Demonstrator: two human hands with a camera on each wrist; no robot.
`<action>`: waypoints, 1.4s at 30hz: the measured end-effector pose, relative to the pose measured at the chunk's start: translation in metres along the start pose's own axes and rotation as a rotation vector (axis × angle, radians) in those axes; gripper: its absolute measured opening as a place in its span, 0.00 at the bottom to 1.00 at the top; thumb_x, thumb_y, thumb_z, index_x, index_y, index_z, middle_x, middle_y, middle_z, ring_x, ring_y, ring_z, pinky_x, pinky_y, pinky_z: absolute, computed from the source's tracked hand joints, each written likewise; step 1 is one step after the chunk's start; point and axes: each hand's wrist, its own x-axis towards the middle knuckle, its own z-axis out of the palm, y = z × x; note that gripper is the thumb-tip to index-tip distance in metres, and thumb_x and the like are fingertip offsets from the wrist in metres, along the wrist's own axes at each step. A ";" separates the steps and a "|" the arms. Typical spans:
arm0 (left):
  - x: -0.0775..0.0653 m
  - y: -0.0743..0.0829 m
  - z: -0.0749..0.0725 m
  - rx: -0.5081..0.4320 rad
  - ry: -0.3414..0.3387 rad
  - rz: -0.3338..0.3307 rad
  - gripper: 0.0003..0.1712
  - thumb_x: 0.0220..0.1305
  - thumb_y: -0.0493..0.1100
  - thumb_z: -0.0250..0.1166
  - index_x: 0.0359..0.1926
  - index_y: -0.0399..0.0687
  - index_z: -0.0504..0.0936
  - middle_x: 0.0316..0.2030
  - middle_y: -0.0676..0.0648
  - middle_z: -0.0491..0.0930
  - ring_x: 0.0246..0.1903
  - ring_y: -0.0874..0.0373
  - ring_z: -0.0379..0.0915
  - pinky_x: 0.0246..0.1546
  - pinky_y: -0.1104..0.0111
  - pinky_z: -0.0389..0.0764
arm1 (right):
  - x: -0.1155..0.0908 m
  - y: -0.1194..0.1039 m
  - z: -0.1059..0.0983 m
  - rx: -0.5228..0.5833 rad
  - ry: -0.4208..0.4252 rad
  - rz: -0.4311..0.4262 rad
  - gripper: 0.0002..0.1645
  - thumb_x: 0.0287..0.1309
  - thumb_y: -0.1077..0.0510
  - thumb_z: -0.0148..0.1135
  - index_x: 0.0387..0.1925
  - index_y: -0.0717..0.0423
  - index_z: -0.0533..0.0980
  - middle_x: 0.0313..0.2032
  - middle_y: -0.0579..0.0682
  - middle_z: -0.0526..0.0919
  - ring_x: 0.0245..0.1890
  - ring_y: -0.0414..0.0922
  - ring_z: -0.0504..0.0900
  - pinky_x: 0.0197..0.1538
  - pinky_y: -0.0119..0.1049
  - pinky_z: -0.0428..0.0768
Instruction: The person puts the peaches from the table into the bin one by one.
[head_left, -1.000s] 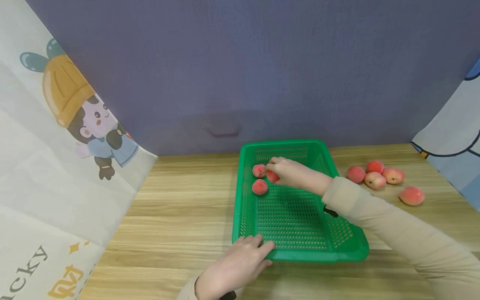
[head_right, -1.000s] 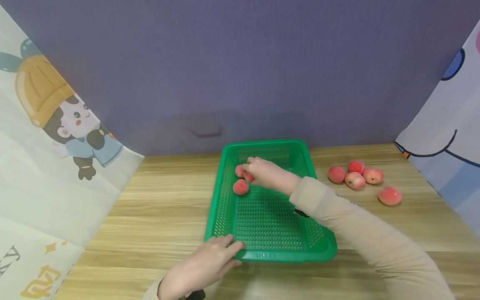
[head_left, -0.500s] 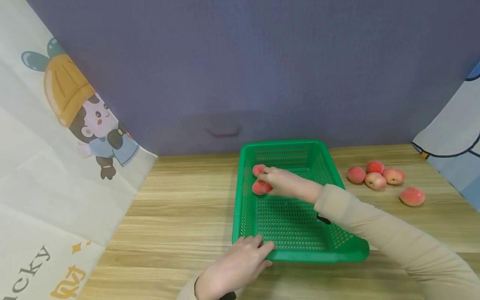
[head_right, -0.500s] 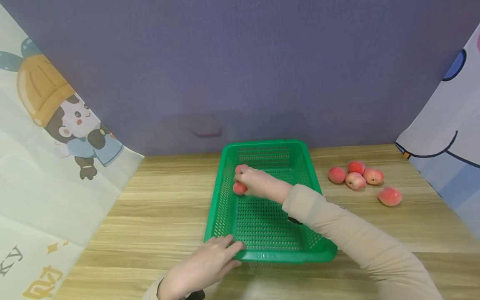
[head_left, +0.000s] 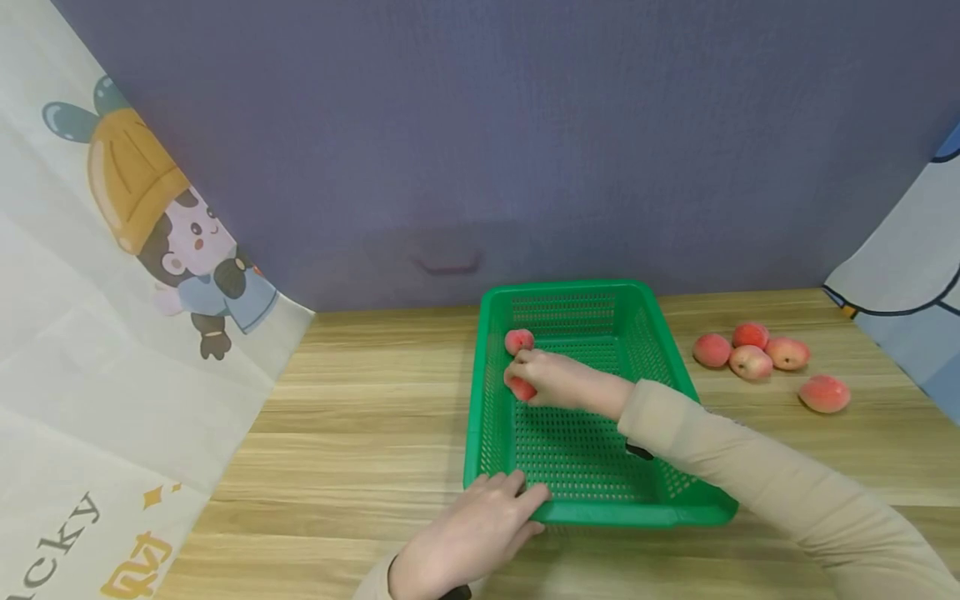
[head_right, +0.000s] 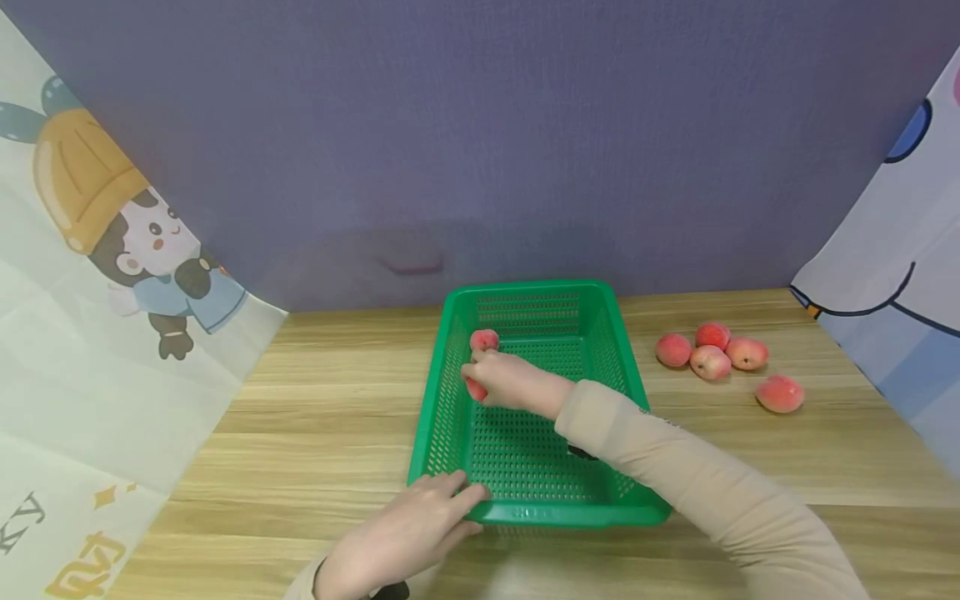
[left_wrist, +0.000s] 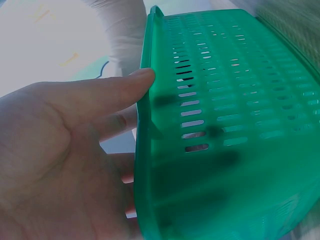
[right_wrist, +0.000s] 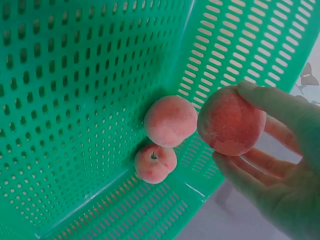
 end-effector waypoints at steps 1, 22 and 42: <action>0.000 0.000 0.000 0.003 0.001 -0.001 0.14 0.56 0.49 0.60 0.41 0.51 0.72 0.26 0.55 0.70 0.21 0.68 0.63 0.22 0.80 0.62 | 0.000 -0.001 0.001 0.009 -0.011 0.011 0.19 0.41 0.64 0.68 0.40 0.58 0.75 0.37 0.52 0.73 0.38 0.46 0.73 0.36 0.31 0.74; 0.000 0.001 -0.001 0.028 0.021 0.007 0.13 0.54 0.49 0.62 0.38 0.51 0.71 0.23 0.56 0.65 0.19 0.67 0.57 0.21 0.80 0.58 | 0.004 -0.004 0.026 -0.019 -0.083 0.026 0.22 0.41 0.62 0.69 0.42 0.57 0.73 0.43 0.54 0.73 0.38 0.47 0.75 0.34 0.32 0.75; 0.001 0.001 0.000 0.008 0.013 -0.003 0.12 0.56 0.50 0.60 0.38 0.51 0.71 0.24 0.56 0.67 0.21 0.67 0.60 0.22 0.79 0.60 | 0.002 -0.005 0.042 -0.020 -0.091 0.022 0.19 0.41 0.63 0.68 0.39 0.57 0.75 0.41 0.54 0.74 0.35 0.46 0.76 0.34 0.32 0.75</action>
